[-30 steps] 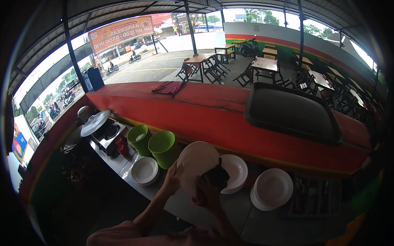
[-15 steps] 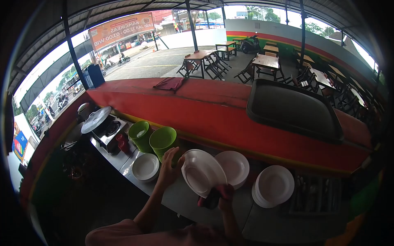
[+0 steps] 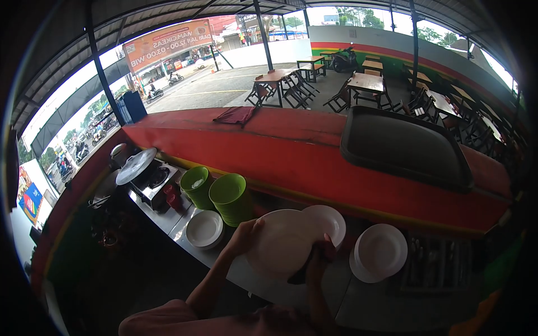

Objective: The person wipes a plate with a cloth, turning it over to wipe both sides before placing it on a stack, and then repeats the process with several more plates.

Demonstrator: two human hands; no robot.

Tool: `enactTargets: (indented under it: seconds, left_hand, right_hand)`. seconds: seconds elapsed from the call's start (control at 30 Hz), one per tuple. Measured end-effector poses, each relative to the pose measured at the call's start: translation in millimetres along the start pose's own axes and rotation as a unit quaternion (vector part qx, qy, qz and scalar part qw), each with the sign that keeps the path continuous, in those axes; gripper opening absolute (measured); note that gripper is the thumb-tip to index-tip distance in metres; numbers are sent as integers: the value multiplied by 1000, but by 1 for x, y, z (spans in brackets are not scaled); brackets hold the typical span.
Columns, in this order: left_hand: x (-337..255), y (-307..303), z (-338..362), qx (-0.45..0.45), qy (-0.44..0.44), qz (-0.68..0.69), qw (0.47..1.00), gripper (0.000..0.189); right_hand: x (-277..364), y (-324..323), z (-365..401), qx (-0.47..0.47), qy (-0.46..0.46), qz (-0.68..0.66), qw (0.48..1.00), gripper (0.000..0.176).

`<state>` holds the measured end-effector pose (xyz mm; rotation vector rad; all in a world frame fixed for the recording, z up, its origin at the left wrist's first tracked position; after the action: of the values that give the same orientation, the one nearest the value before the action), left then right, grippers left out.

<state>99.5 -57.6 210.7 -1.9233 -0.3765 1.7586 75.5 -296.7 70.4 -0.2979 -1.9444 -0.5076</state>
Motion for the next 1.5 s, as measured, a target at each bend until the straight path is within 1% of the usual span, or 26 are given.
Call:
enactTargets:
  seconds: [0.07,0.1,0.2,0.3,0.4,0.5,0.6,0.7,0.77,0.8,0.87,0.9,0.93,0.97,1.0,1.03,1.13,1.17,1.2,1.23,1.3,1.33,1.37,1.47,1.5]
  left_hand:
    - [-1,9,-2,9,9,-19,1000,52]
    - [-5,11,-2,22,18,-48,998,47]
    - [-27,24,-1,28,96,-93,991,41]
    - [-42,35,2,28,165,-132,977,36]
    - [-63,42,8,72,153,-120,978,33]
    - [-51,64,4,94,213,-172,957,25]
    - [-52,72,5,75,277,-212,934,22]
    - [-60,65,14,64,242,-206,946,22]
    - [-78,55,23,50,213,-193,957,24]
    - [-85,51,25,42,199,-185,961,26]
    - [-96,42,29,5,201,-156,967,30]
    - [-101,38,30,-13,202,-141,969,32]
    - [-108,34,32,-41,207,-129,969,31]
    - [-114,31,35,-69,211,-118,968,30]
    - [-118,28,36,-99,213,-106,966,30]
    - [-120,26,38,-129,229,-107,959,32]
    - [-116,31,35,-232,278,-100,927,36]
    - [-112,34,34,-274,294,-91,911,37]
    - [-105,38,31,-317,310,-82,893,37]
    - [-93,45,28,-354,340,-92,867,42]
    - [-89,57,34,-415,427,-47,802,45]
    - [-85,62,38,-442,469,-25,764,47]
    - [-72,69,36,-419,467,-12,779,54]
    - [-73,73,35,-314,400,26,861,60]
    - [-72,75,29,-239,356,18,903,71]
  right_hand:
    - [12,4,-1,7,-14,-6,1000,41]
    - [15,3,-1,8,-22,-7,1000,45]
    - [2,4,0,12,6,16,1000,52]
    - [21,4,-1,-9,-27,48,998,56]
    - [57,17,2,12,-62,130,989,63]
    - [110,44,-3,87,-170,164,968,70]
    - [114,52,1,129,-214,163,954,72]
    - [106,40,-6,130,-218,127,959,68]
    - [85,32,-15,75,-177,-18,981,63]
    - [80,28,-20,48,-157,-91,982,60]
    - [68,22,-33,7,-99,-111,989,50]
    - [60,24,-41,-5,-33,-175,984,46]
    - [51,25,-47,-27,31,-242,970,43]
    - [38,36,-48,-37,133,-356,924,42]
    - [27,50,-46,-45,231,-462,855,42]
    - [23,52,-48,-75,246,-456,852,47]
    - [20,61,-67,-69,267,-459,845,46]
    - [25,65,-75,-44,260,-456,850,46]
    - [13,68,-80,-18,254,-479,840,46]
    - [-9,72,-90,8,248,-502,829,46]
    - [-9,72,-97,13,222,-484,846,45]
    - [15,65,-94,-11,202,-444,873,45]
    - [29,59,-93,-36,181,-402,897,45]
    - [18,38,-92,-83,185,-431,879,44]
    - [15,33,-90,-85,182,-426,882,44]
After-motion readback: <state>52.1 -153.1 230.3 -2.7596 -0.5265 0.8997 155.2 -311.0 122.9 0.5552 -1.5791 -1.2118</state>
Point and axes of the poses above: each hand's wrist, its own z-axis away from the middle knuckle, its own y-axis out of the palm, x = y × z, the point moved 8 cm from there along -z, towards the middle knuckle, and after that the axes turned 8 degrees about -z, right-handed, at the moved point
